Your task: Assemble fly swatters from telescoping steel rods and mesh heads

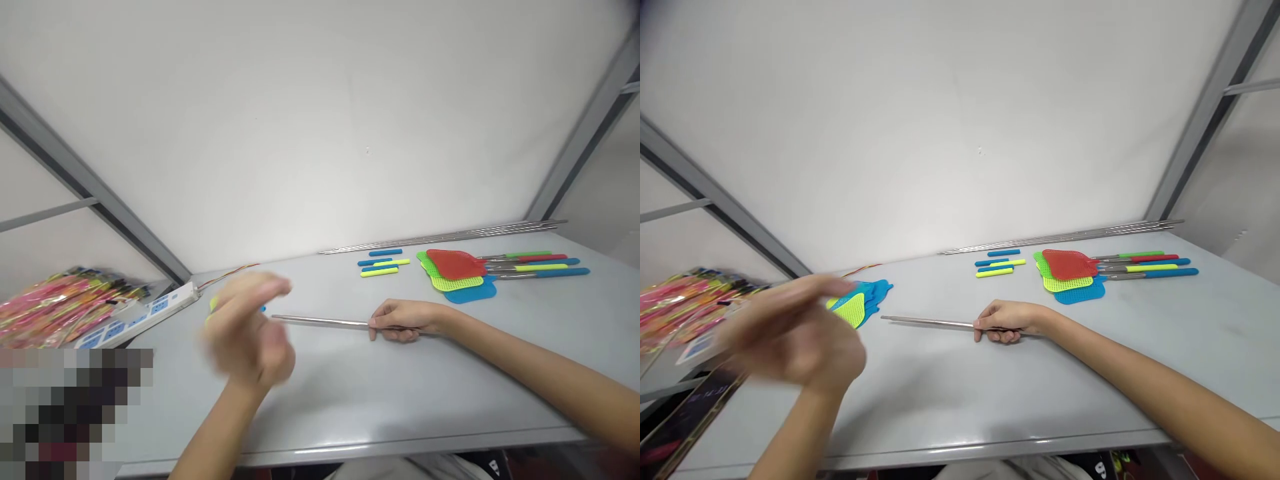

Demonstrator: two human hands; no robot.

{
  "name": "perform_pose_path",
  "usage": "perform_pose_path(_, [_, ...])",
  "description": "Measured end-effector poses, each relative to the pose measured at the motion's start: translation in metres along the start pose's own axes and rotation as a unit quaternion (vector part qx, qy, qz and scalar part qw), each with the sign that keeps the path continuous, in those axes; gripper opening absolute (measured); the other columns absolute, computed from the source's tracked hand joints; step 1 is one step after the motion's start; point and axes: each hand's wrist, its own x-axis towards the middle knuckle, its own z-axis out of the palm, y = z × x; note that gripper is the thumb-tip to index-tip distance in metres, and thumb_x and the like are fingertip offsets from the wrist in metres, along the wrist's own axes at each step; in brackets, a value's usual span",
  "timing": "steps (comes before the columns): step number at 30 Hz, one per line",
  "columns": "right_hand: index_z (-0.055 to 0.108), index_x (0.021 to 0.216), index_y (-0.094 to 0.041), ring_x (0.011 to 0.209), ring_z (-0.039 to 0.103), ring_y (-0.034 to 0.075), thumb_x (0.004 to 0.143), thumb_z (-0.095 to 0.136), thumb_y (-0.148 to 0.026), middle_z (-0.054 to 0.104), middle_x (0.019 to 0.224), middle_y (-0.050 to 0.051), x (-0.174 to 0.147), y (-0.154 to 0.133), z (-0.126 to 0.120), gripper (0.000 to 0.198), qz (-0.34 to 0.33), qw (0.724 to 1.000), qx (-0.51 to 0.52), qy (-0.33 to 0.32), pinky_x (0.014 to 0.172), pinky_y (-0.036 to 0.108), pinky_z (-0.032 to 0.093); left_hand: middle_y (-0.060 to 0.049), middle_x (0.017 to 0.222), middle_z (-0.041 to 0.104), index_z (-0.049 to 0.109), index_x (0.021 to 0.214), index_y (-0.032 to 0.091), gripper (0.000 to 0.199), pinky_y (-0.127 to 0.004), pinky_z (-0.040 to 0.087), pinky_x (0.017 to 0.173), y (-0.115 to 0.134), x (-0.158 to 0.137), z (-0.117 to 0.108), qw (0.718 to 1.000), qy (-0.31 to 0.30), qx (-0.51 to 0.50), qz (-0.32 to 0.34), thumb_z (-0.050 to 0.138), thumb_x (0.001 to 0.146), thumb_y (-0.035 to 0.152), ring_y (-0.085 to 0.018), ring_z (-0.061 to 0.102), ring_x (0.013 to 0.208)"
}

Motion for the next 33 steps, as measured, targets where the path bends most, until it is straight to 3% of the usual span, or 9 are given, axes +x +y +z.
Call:
perform_pose_path(1, [0.059, 0.082, -0.011, 0.032, 0.029, 0.001, 0.075, 0.048, -0.043, 0.04, 0.048, -0.005, 0.0, 0.0, 0.0, 0.034, -0.001, 1.0, 0.001, 0.0, 0.028, 0.014, 0.017, -0.003, 0.09, 0.053, 0.047, 0.103, 0.021, 0.023, -0.031, 0.042, 0.074, -0.002, 0.001, 0.006, 1.0, -0.027, -0.003, -0.011, 0.037, 0.084, 0.028, -0.014, 0.052, 0.082])
perform_pose_path(3, [0.059, 0.082, -0.011, 0.032, 0.029, 0.001, 0.075, 0.048, -0.043, 0.04, 0.047, -0.005, 0.0, 0.0, 0.0, 0.034, 0.0, 1.0, 0.003, -0.001, 0.028, 0.014, 0.017, -0.002, 0.085, 0.054, 0.048, 0.101, 0.02, 0.022, -0.029, 0.041, 0.074, -0.007, 0.0, 0.019, 0.989, -0.137, 0.0, -0.051, 0.035, 0.084, 0.026, -0.014, 0.052, 0.079])
perform_pose_path(6, [0.059, 0.082, -0.011, 0.032, 0.029, 0.001, 0.074, 0.049, -0.043, 0.04, 0.048, -0.006, 0.0, -0.001, 0.0, 0.034, -0.001, 1.0, 0.007, 0.005, 0.028, 0.015, 0.017, -0.001, 0.083, 0.056, 0.047, 0.103, 0.02, 0.025, -0.027, 0.039, 0.074, -0.02, -0.009, 0.036, 0.938, -0.326, 0.026, -0.115, 0.033, 0.085, 0.03, -0.013, 0.052, 0.076])
perform_pose_path(10, [0.059, 0.082, -0.011, 0.033, 0.028, 0.001, 0.074, 0.05, -0.043, 0.039, 0.048, -0.006, -0.002, -0.002, -0.002, 0.034, -0.012, 1.0, 0.016, 0.018, 0.028, 0.015, 0.018, -0.002, 0.081, 0.057, 0.05, 0.1, 0.021, 0.034, -0.025, 0.038, 0.068, -0.038, -0.024, 0.048, 0.889, -0.424, 0.078, -0.155, 0.026, 0.085, 0.04, -0.015, 0.052, 0.075])
perform_pose_path(14, [0.058, 0.082, -0.012, 0.034, 0.028, 0.001, 0.075, 0.049, -0.04, 0.038, 0.051, -0.006, -0.001, -0.001, -0.006, 0.03, -0.024, 0.998, 0.034, 0.037, 0.029, 0.014, 0.018, -0.004, 0.078, 0.058, 0.054, 0.087, 0.017, 0.04, -0.024, 0.036, 0.063, -0.052, -0.032, 0.05, 0.87, -0.44, 0.135, -0.176, 0.024, 0.084, 0.043, -0.016, 0.053, 0.073])
perform_pose_path(19, [0.058, 0.081, -0.012, 0.034, 0.027, 0.001, 0.075, 0.049, -0.04, 0.037, 0.051, -0.006, 0.0, 0.0, -0.007, 0.03, -0.025, 0.998, 0.031, 0.047, 0.029, 0.014, 0.018, -0.004, 0.069, 0.059, 0.056, 0.074, 0.016, 0.046, -0.023, 0.032, 0.056, -0.059, -0.035, 0.052, 0.869, -0.43, 0.162, -0.184, 0.024, 0.083, 0.048, -0.016, 0.053, 0.065])
perform_pose_path(27, [0.058, 0.081, -0.012, 0.032, 0.029, 0.002, 0.074, 0.048, -0.041, 0.041, 0.049, -0.006, 0.002, -0.004, -0.007, 0.032, 0.001, 0.999, 0.008, 0.034, 0.028, 0.015, 0.018, -0.004, 0.056, 0.057, 0.057, 0.067, 0.017, 0.051, -0.024, 0.027, 0.051, -0.054, -0.041, 0.057, 0.858, -0.415, 0.222, -0.205, 0.02, 0.083, 0.048, -0.017, 0.053, 0.059])
perform_pose_path(33, [0.06, 0.078, -0.012, 0.036, 0.032, 0.003, 0.073, 0.047, -0.045, 0.042, 0.047, -0.005, 0.011, -0.018, -0.006, 0.036, 0.012, 0.995, -0.09, 0.043, 0.035, 0.017, 0.025, -0.004, 0.059, 0.058, 0.055, 0.062, 0.018, 0.054, -0.024, 0.025, 0.049, -0.036, -0.056, 0.067, 0.842, -0.431, 0.216, -0.244, 0.016, 0.083, 0.049, -0.017, 0.054, 0.058])
